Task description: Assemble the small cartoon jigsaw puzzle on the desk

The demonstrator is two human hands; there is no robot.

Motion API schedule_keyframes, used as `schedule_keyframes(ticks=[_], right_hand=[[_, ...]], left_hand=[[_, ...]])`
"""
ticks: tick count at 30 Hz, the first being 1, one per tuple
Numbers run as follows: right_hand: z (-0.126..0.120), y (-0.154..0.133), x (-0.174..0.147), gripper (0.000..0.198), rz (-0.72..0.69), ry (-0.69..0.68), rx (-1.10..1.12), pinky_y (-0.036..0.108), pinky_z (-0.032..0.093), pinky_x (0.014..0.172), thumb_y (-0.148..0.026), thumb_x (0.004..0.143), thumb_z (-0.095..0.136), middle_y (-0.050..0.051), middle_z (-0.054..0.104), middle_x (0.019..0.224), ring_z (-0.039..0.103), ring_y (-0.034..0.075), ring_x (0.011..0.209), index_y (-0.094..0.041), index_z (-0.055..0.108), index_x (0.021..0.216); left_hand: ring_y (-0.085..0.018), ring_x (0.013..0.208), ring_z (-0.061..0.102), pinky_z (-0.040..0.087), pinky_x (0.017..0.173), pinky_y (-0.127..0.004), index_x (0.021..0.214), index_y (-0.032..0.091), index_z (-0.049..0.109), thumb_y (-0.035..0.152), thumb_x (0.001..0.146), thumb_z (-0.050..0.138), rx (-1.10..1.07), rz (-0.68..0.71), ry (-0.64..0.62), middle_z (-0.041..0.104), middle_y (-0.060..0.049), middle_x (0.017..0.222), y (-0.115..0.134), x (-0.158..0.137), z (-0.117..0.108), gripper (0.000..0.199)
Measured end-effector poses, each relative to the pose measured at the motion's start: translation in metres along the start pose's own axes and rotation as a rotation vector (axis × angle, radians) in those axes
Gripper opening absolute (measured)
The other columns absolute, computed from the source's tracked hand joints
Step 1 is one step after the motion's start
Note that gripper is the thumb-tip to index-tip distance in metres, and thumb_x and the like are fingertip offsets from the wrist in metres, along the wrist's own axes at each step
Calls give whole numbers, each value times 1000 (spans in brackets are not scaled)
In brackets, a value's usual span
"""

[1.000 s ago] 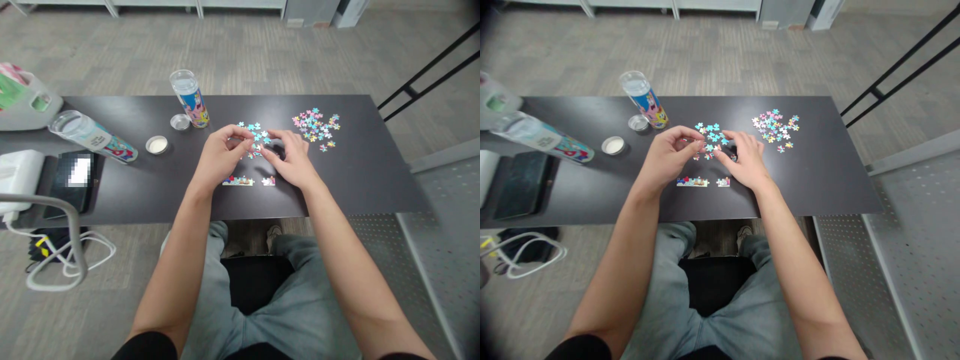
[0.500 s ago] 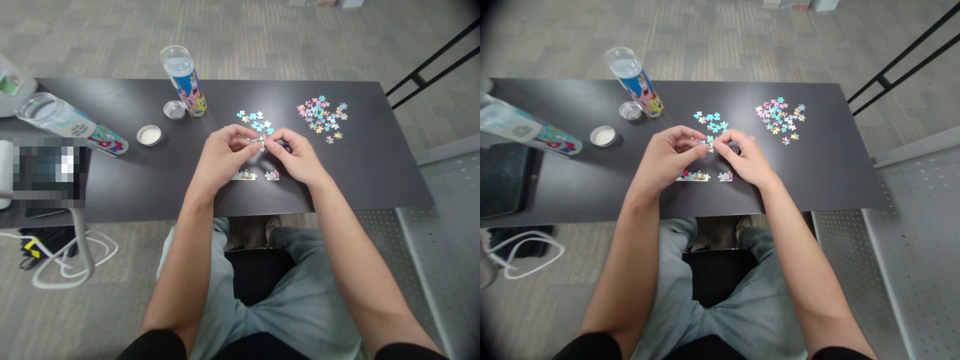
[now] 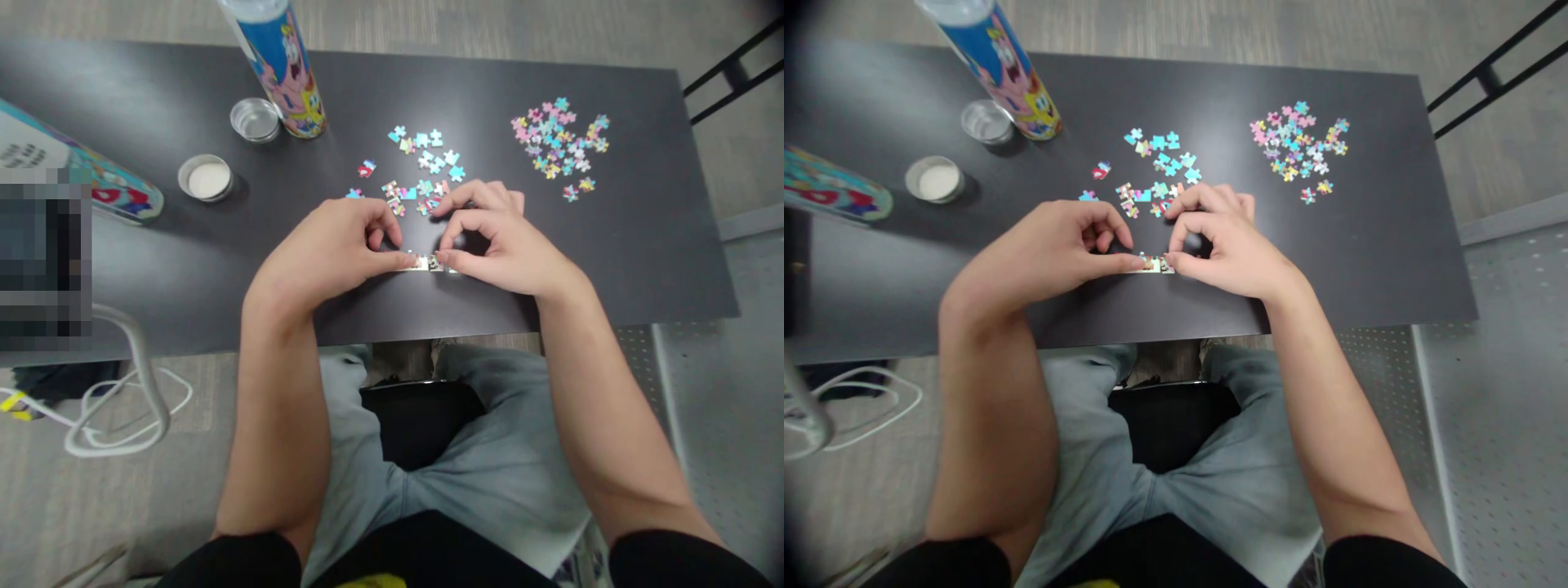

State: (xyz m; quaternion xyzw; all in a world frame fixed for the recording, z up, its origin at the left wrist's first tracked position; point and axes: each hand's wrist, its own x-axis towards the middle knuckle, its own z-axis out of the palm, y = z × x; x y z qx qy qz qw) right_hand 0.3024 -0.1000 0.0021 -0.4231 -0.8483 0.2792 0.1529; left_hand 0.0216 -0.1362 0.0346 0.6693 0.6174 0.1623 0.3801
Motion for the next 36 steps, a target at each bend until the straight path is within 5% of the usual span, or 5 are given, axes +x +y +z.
schedule_keyframes(ticks=[11, 19, 27, 31, 36], right_hand=[[4, -2, 1, 14, 18, 10, -67, 89, 48, 137, -40, 108, 91, 10, 85, 164, 63, 58, 168, -31, 84, 101], [3, 9, 0, 7, -65, 89, 2, 85, 45, 144, -35, 110, 86, 14, 87, 156, 71, 51, 160, -29, 83, 106], [1, 23, 4, 22, -28, 189, 105, 73, 51, 147, -57, 122, 82, 11, 89, 146, 77, 42, 153, -36, 86, 118], [3, 34, 4, 30, -111, 270, 211, 69, 58, 139, -66, 121, 83, 11, 88, 137, 81, 39, 142, -36, 86, 117], [8, 53, 8, 47, -22, 332, 315, 53, 72, 106, -83, 113, 84, 7, 82, 128, 83, 32, 116, -38, 86, 120]], left_hand=[[-29, 88, 68, 45, 82, -43, 93, 31, 82, 33, 88, 108, 16, 2, 0, 70, 1, 83, -8, 2, 3, 27], [-27, 86, 71, 44, 79, -41, 96, 29, 86, 44, 83, 109, 12, 60, 16, 72, 1, 83, -21, 8, 7, 30], [-26, 82, 69, 45, 82, -42, 93, 28, 84, 36, 88, 107, 10, 30, -11, 68, 2, 78, -11, 4, -1, 25], [-27, 78, 65, 44, 79, -45, 91, 30, 82, 42, 92, 105, 20, -42, 41, 68, 1, 77, -20, -3, -14, 25], [-27, 78, 64, 42, 74, -46, 91, 32, 85, 55, 85, 110, 13, -95, 113, 72, 0, 81, -39, -8, -24, 35]])
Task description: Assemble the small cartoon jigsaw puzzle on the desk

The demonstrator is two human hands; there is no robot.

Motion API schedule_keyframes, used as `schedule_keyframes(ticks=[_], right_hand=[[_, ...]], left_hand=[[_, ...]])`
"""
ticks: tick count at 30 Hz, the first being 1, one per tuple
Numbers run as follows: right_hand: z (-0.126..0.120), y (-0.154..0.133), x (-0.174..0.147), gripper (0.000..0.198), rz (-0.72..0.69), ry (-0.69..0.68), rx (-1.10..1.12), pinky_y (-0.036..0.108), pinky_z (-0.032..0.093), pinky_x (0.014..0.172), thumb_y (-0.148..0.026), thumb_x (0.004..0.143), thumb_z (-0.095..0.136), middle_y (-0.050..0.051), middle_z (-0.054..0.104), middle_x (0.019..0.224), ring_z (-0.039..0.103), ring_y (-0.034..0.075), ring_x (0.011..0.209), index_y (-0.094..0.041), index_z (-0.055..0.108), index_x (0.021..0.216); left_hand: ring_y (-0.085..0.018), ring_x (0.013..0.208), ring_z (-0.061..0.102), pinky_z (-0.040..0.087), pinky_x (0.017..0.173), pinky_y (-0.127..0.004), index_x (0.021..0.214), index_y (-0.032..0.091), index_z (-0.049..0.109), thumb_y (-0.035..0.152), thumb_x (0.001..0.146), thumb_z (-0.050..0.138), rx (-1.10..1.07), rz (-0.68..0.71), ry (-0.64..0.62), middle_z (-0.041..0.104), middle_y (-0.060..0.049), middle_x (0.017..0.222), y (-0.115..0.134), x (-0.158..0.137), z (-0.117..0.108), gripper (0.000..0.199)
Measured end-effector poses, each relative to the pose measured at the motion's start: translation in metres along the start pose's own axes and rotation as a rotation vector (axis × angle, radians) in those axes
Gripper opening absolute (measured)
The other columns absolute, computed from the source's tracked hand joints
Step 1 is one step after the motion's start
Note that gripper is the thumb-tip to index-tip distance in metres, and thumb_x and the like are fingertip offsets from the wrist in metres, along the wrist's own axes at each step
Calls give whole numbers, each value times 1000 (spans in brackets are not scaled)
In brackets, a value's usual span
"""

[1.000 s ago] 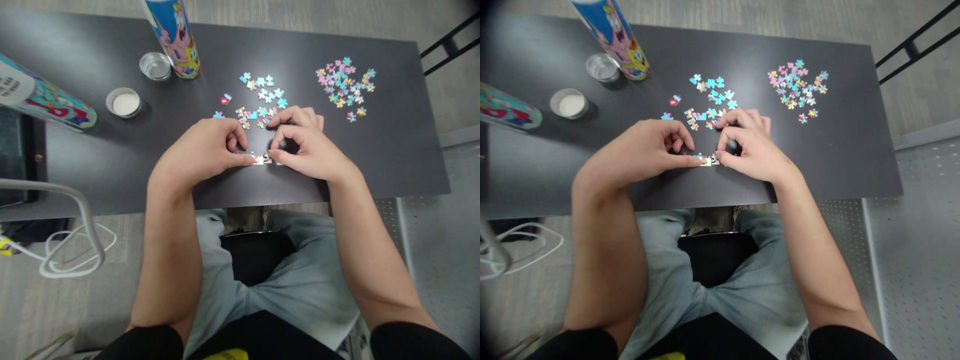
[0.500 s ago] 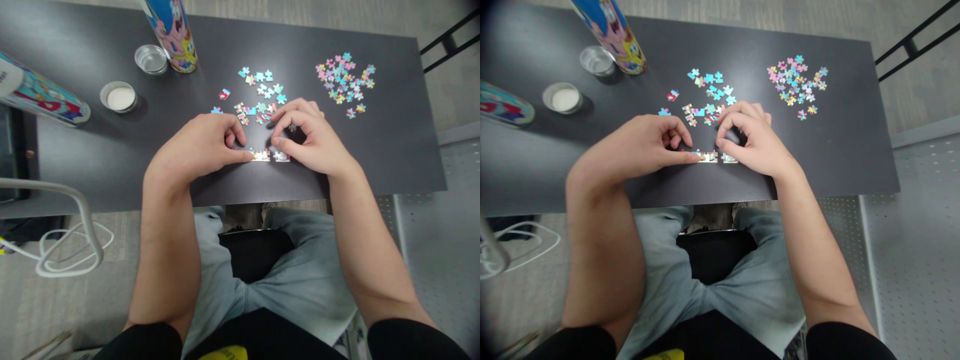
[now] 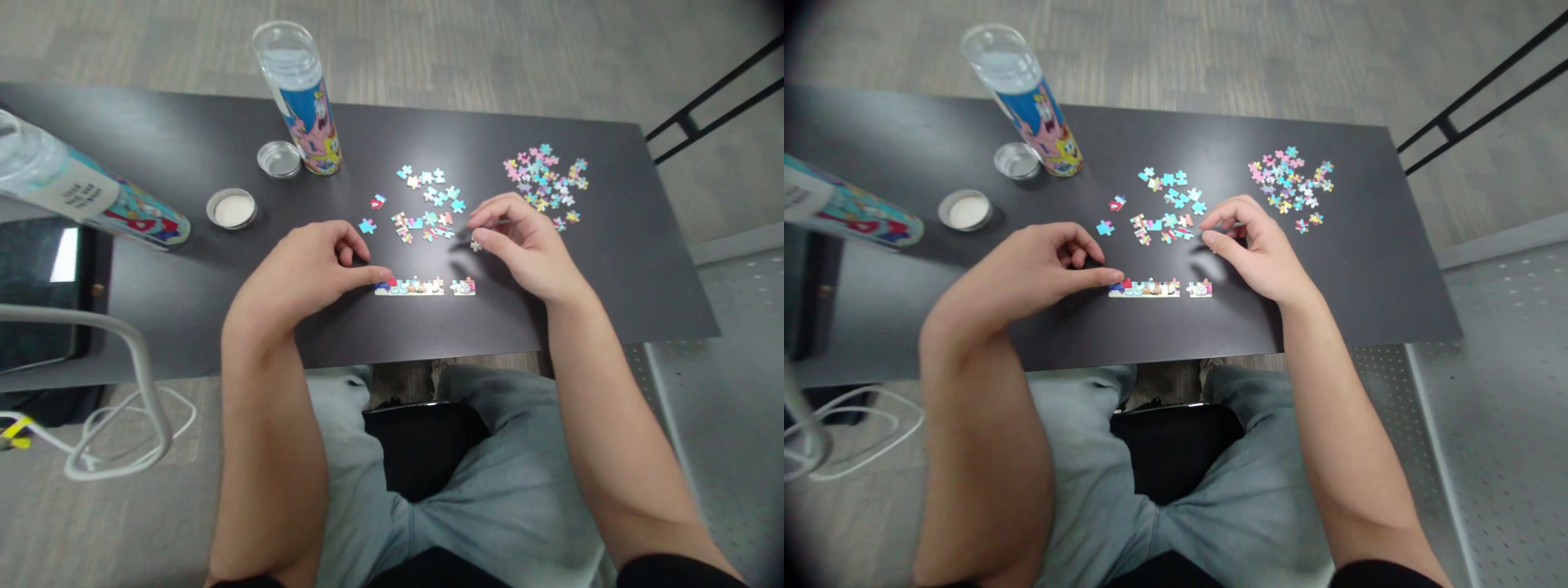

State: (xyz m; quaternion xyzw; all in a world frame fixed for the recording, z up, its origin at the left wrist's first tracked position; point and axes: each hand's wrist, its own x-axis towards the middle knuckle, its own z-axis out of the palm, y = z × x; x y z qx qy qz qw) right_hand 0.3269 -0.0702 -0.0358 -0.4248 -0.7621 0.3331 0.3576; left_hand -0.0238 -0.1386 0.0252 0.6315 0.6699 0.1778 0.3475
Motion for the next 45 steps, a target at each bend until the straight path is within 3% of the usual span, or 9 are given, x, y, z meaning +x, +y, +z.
schedule_keyframes(ticks=[3, 7, 11, 16, 21, 27, 33, 39, 45], right_hand=[[-2, 13, 4, 43, 34, 44, 73, 49, 69, 91, -77, 107, 92, 4, 78, 115, 77, 27, 95, -36, 86, 120], [-4, 19, 8, 38, 71, 64, 14, 49, 65, 84, -72, 109, 88, 2, 73, 99, 74, 29, 89, -37, 80, 123], [2, 0, 7, 29, 40, 70, -98, 49, 64, 84, -59, 111, 86, 7, 77, 115, 66, 25, 85, -33, 81, 122], [29, -32, 8, 18, -50, 24, -221, 55, 70, 97, -51, 115, 87, 11, 80, 126, 73, 32, 103, -34, 90, 119], [53, -29, 14, 23, -166, -26, -331, 70, 68, 120, -46, 112, 97, 13, 80, 135, 76, 44, 130, -40, 96, 134], [49, -26, 12, 19, -191, -85, -434, 76, 65, 118, -45, 117, 91, 13, 82, 141, 75, 46, 128, -43, 97, 134], [50, -35, 13, 16, -54, -87, -502, 77, 59, 125, -47, 114, 94, 16, 78, 143, 71, 52, 138, -36, 90, 125], [49, -41, 13, 17, -35, -142, -494, 76, 54, 129, -32, 115, 83, 14, 80, 142, 73, 49, 137, -36, 91, 130], [45, -38, 12, 16, -61, -125, -446, 79, 53, 128, -39, 117, 84, 15, 81, 144, 72, 51, 141, -36, 90, 132]], left_hand=[[-28, 79, 66, 45, 76, -48, 91, 31, 84, 51, 81, 112, 0, 10, -21, 73, 0, 84, -3, 0, -1, 36], [-29, 80, 68, 47, 77, -47, 92, 32, 82, 48, 82, 109, -13, 27, -56, 72, 0, 82, -6, 0, -3, 33], [-30, 86, 71, 49, 78, -46, 93, 34, 82, 54, 83, 108, -62, 54, -64, 70, 0, 80, -14, -1, -8, 35], [-29, 84, 67, 49, 78, -47, 97, 33, 81, 49, 85, 104, -89, 1, -48, 68, -1, 82, -13, -5, -13, 30], [-26, 84, 63, 48, 77, -44, 106, 31, 83, 51, 94, 96, -100, -31, -29, 69, -1, 87, -5, -7, -14, 26], [-28, 84, 65, 47, 72, -45, 106, 31, 84, 82, 91, 101, -108, -24, 107, 74, -4, 89, -10, -1, -8, 56], [-28, 89, 69, 46, 75, -43, 109, 32, 87, 62, 97, 96, -24, -31, 121, 79, -3, 95, -9, 1, -2, 34], [-28, 89, 69, 45, 76, -44, 109, 32, 87, 61, 97, 95, -16, -38, 126, 80, -3, 96, -7, 2, -1, 33], [-29, 88, 69, 44, 77, -45, 108, 32, 87, 65, 97, 96, -32, -36, 117, 79, -3, 95, -7, 1, -2, 36]])
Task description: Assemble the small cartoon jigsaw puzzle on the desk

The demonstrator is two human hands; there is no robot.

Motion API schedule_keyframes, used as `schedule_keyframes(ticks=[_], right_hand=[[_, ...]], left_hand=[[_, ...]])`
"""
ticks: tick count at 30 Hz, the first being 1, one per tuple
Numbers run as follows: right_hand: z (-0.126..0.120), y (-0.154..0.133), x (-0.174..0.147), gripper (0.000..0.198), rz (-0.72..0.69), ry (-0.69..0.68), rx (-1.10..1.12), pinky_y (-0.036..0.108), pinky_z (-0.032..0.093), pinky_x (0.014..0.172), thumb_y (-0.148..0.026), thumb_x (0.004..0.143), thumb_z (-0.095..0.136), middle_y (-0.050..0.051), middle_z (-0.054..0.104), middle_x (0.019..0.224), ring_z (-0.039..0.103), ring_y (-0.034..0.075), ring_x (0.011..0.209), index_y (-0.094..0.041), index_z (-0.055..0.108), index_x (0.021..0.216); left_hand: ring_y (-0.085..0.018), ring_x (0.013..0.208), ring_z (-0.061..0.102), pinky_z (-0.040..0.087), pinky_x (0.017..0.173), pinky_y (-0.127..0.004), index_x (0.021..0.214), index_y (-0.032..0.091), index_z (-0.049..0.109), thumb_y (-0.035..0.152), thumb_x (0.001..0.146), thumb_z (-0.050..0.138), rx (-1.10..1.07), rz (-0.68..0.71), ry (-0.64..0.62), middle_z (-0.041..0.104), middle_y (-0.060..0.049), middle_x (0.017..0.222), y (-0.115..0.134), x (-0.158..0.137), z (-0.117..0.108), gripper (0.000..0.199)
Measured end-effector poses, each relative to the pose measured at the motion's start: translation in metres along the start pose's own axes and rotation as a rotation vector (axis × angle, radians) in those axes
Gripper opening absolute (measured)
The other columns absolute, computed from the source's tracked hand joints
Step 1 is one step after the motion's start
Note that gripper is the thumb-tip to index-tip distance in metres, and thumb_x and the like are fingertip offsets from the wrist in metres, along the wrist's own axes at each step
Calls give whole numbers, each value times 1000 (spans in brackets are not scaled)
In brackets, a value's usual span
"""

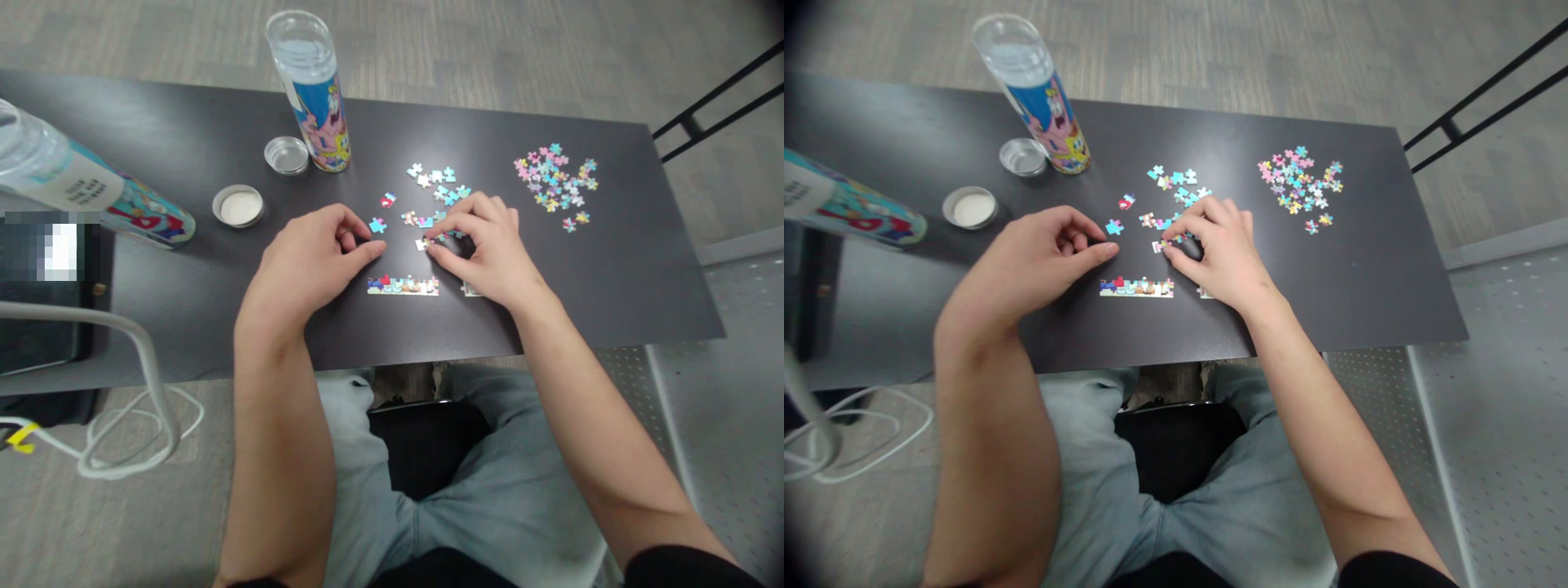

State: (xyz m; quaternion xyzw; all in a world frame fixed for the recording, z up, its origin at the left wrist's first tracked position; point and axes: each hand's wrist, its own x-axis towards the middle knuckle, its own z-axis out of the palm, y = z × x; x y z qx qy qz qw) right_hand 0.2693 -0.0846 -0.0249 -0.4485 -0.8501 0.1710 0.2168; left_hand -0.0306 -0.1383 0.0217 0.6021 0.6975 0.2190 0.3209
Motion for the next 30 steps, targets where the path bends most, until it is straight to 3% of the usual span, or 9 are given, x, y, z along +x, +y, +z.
schedule_keyframes(ticks=[7, 11, 14, 17, 22, 27, 30], right_hand=[[-8, -4, 2, 10, -7, -92, 38, 72, 50, 127, -42, 117, 84, 13, 86, 142, 73, 48, 139, -34, 86, 122], [-10, -5, 3, 10, -20, -134, 107, 65, 48, 125, -43, 114, 84, 8, 89, 122, 78, 41, 122, -33, 85, 117], [-9, -5, 2, 17, -24, -132, 129, 61, 48, 124, -47, 113, 86, 6, 88, 116, 78, 39, 117, -34, 87, 124], [-8, -5, 1, 24, -36, -115, 99, 61, 47, 124, -49, 114, 87, 8, 87, 127, 77, 41, 126, -35, 87, 134], [-10, -10, 0, 15, -43, -126, 63, 66, 46, 129, -48, 115, 87, 8, 85, 138, 76, 43, 137, -36, 90, 124], [-10, -15, 1, 19, -26, -156, 113, 65, 48, 129, -53, 114, 88, 7, 88, 121, 79, 41, 125, -35, 88, 118], [-8, -13, 2, 24, -22, -151, 192, 64, 49, 128, -57, 115, 86, 6, 88, 113, 80, 37, 115, -33, 85, 113]], left_hand=[[-29, 88, 68, 45, 77, -46, 114, 30, 87, 67, 97, 97, -16, -1, -19, 79, -3, 96, -3, 1, 0, 41], [-29, 90, 69, 47, 80, -49, 119, 30, 87, 70, 92, 100, 7, 9, -36, 80, -4, 104, -4, 1, -2, 51], [-30, 94, 70, 50, 83, -49, 118, 31, 88, 82, 81, 108, 29, 30, -52, 81, -5, 109, -2, 1, -4, 65], [-32, 97, 73, 53, 81, -48, 112, 33, 87, 87, 74, 112, 48, 42, -60, 81, -4, 107, 0, 0, -5, 71], [-36, 112, 77, 55, 85, -47, 112, 32, 84, 77, 77, 113, 71, 90, -71, 80, -6, 109, 1, -4, -4, 64], [-37, 121, 76, 55, 95, -49, 117, 29, 83, 70, 81, 112, 91, 109, -96, 81, -8, 126, -1, -3, -3, 62], [-39, 124, 76, 56, 96, -49, 115, 32, 82, 68, 77, 114, 86, 104, -94, 81, -7, 124, -2, -3, -3, 61]])
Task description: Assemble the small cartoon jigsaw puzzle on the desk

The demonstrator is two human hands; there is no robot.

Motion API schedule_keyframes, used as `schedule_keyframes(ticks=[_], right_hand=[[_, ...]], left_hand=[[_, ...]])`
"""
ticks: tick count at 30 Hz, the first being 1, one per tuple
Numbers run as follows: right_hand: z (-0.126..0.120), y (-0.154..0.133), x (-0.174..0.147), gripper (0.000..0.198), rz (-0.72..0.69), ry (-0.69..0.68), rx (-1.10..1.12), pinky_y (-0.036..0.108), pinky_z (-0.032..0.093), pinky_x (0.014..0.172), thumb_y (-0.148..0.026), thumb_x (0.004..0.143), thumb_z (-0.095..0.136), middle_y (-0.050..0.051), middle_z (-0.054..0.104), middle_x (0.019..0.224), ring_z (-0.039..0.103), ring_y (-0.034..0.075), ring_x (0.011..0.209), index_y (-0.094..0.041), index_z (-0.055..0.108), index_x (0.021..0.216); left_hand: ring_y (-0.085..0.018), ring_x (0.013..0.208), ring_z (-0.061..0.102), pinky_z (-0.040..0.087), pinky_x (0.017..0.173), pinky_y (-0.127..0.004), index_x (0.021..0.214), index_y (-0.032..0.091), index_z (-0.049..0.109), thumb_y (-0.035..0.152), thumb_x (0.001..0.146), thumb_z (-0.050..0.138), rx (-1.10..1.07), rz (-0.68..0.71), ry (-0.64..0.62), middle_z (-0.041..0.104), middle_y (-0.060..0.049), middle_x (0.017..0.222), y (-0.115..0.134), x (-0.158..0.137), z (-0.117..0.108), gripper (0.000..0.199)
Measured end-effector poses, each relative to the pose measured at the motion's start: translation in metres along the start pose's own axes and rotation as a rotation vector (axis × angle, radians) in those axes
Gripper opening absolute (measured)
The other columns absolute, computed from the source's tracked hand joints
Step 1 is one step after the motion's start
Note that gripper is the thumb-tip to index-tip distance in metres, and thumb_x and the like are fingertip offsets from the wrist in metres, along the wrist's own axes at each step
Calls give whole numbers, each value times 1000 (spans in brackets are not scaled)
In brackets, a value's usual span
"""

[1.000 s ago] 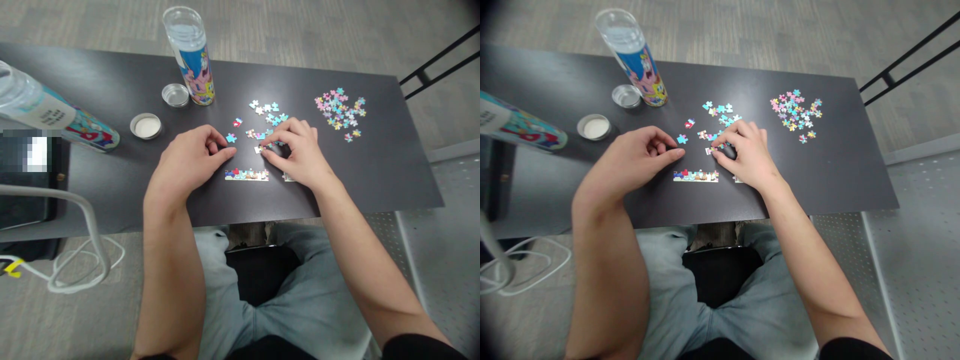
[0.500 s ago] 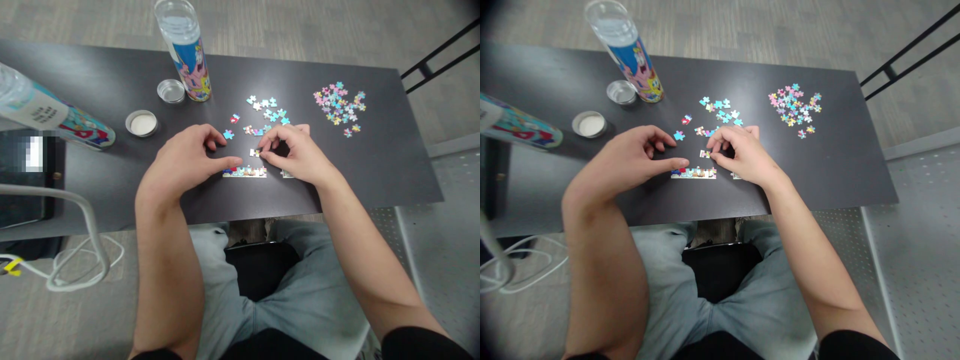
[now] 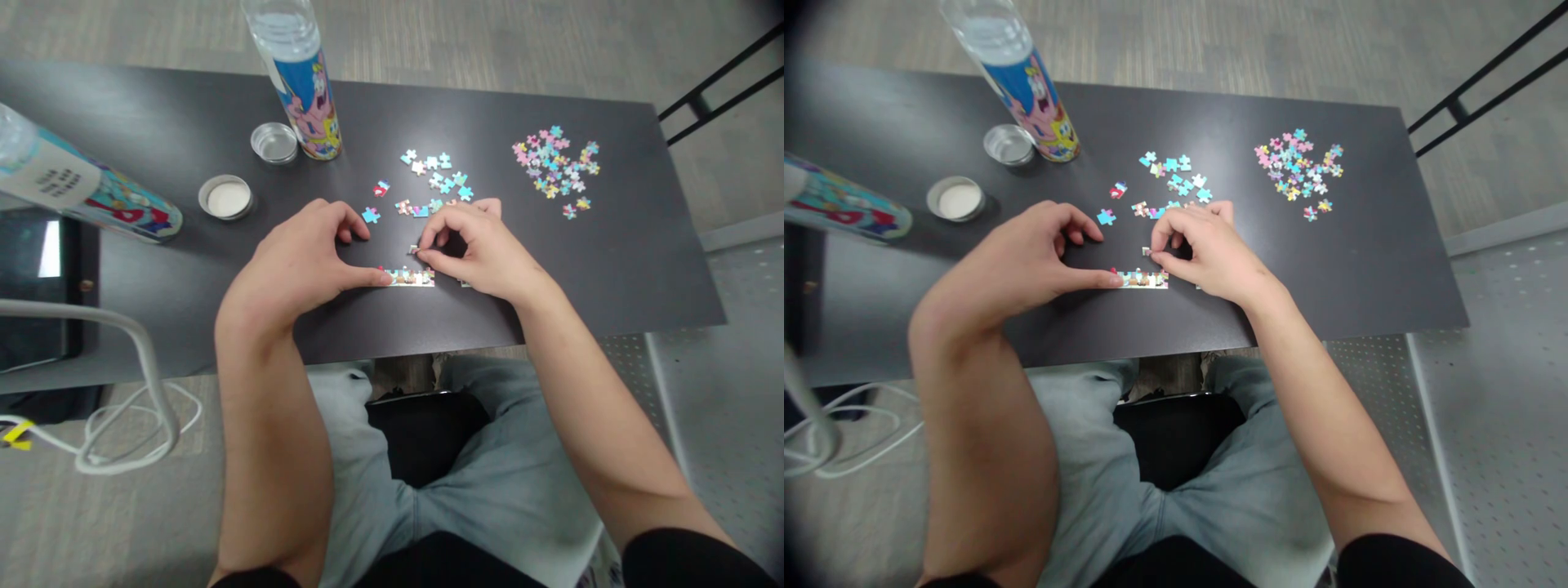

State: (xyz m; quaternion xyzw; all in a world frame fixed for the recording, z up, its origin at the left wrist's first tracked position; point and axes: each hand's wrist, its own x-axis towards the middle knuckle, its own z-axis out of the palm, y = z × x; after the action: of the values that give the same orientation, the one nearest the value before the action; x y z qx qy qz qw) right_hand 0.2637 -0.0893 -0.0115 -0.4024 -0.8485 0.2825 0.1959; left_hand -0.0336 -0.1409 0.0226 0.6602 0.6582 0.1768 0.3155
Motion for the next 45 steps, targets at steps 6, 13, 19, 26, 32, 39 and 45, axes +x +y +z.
schedule_keyframes(ticks=[6, 13, 19, 26, 32, 39, 45], right_hand=[[-24, 5, -1, 32, 12, -10, 310, 59, 63, 116, -68, 111, 93, 8, 92, 125, 79, 35, 117, -37, 89, 115], [-56, 13, -19, 43, 132, -59, 476, 54, 70, 99, -62, 95, 114, 7, 91, 108, 81, 31, 100, -34, 88, 113], [-57, 11, -24, 31, 177, -210, 431, 56, 71, 93, -60, 99, 111, 5, 92, 98, 81, 32, 92, -35, 93, 105], [-61, 7, -23, 21, 175, -267, 413, 57, 71, 100, -55, 107, 105, 8, 95, 104, 84, 33, 96, -35, 97, 107], [-58, 11, -22, 35, 158, -243, 455, 56, 70, 97, -58, 99, 115, 7, 95, 102, 84, 31, 94, -31, 94, 106], [-59, 10, -21, 16, 105, -265, 377, 51, 63, 89, -43, 111, 98, 7, 96, 100, 86, 31, 92, -27, 99, 109], [-58, 12, -20, 18, 112, -285, 356, 48, 63, 89, -47, 112, 99, 6, 97, 104, 84, 28, 94, -29, 100, 110]], left_hand=[[-38, 121, 73, 53, 100, -53, 117, 30, 80, 92, 84, 100, 0, 18, -21, 76, -10, 126, 0, 1, 0, 74], [-37, 118, 69, 54, 95, -48, 113, 30, 77, 94, 76, 110, 7, -12, -17, 75, -8, 122, 11, 2, 2, 81], [-36, 119, 70, 52, 91, -44, 110, 30, 77, 78, 76, 115, -4, -17, -20, 73, -7, 113, 19, 3, 5, 70], [-33, 117, 70, 53, 96, -44, 116, 29, 80, 62, 81, 113, 21, 33, -13, 76, -5, 116, 16, 5, 10, 59], [-32, 119, 72, 54, 100, -46, 122, 27, 83, 69, 84, 109, 48, 46, -21, 81, -6, 129, 12, 6, 11, 63], [-35, 122, 76, 53, 92, -49, 118, 28, 86, 91, 92, 92, 45, 96, 16, 83, -6, 124, 6, 6, 13, 69], [-34, 120, 76, 54, 94, -50, 120, 28, 86, 96, 93, 92, 58, 98, 1, 82, -6, 125, 8, 7, 12, 74]])
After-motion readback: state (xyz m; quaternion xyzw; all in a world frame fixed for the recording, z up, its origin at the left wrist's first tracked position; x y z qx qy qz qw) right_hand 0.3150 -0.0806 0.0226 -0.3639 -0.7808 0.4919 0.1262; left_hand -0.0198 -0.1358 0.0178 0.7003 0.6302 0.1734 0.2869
